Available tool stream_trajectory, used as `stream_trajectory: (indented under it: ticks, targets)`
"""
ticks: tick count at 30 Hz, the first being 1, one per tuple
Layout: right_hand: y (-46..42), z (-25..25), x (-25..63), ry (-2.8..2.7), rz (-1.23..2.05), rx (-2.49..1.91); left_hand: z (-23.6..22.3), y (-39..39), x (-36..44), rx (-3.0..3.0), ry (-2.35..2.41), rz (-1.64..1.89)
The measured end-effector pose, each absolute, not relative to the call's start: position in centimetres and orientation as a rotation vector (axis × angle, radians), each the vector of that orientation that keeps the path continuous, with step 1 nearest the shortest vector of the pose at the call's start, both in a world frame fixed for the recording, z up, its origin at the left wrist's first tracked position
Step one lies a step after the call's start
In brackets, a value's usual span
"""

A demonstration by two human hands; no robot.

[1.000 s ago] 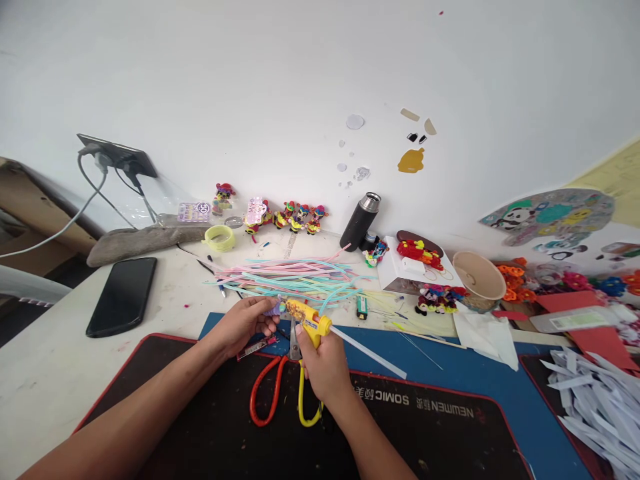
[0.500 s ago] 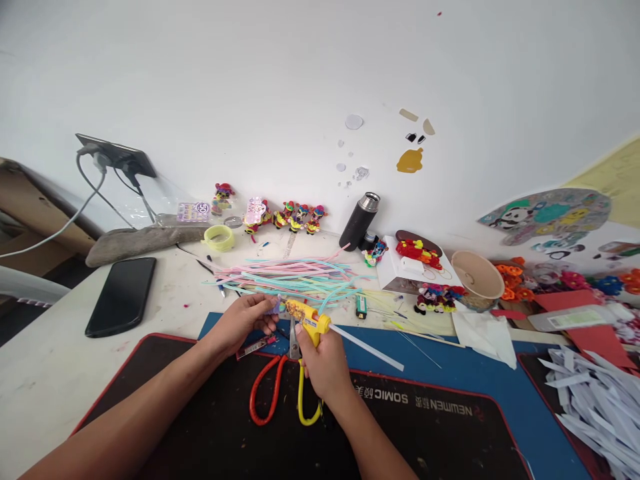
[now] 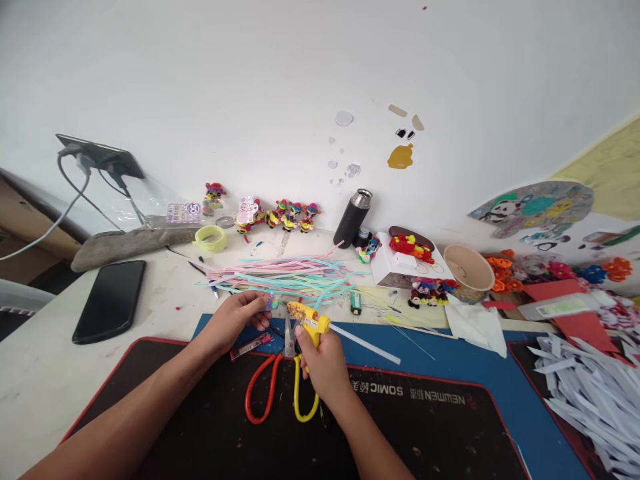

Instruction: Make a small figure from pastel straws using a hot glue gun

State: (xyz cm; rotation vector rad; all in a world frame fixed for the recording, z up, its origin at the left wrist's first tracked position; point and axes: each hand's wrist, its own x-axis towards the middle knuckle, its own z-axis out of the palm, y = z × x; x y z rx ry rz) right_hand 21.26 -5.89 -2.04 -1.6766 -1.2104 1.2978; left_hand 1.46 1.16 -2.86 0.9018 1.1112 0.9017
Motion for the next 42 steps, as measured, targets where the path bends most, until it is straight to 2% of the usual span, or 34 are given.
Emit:
stream_trajectory:
  ticks: [5,14,26,32,38,42]
  targets:
    - [-7.1,-3.1,23.7,-0.899,1.459,-1.567,-2.7,1.2,1.1,0.874,1.117,0.922]
    - [-9.8,-2.1,29.1,-0.501,1.453,-1.437,-2.9,1.2,1.3,0.902,1.132,0.878]
    - [-9.7,-1.2,29.8,-0.703,1.606,-1.626,-2.7,1.1,1.3,0.912,1.126,0.866]
    - [-10.2,-1.7,31.1,-1.003,1.425,-1.891,-2.6,1.0,1.4,0.89,1.113,0.858]
    - [-10.8,-0.6,33.6,-1.397,1.02,-2.148,-2.4,0.9,1.5,0.868,1.099,0.861]
    - [-10.6,0.2,33.6,-1.473,0.783,-2.106,-2.5,0.9,1.7,0.831,1.081,0.854]
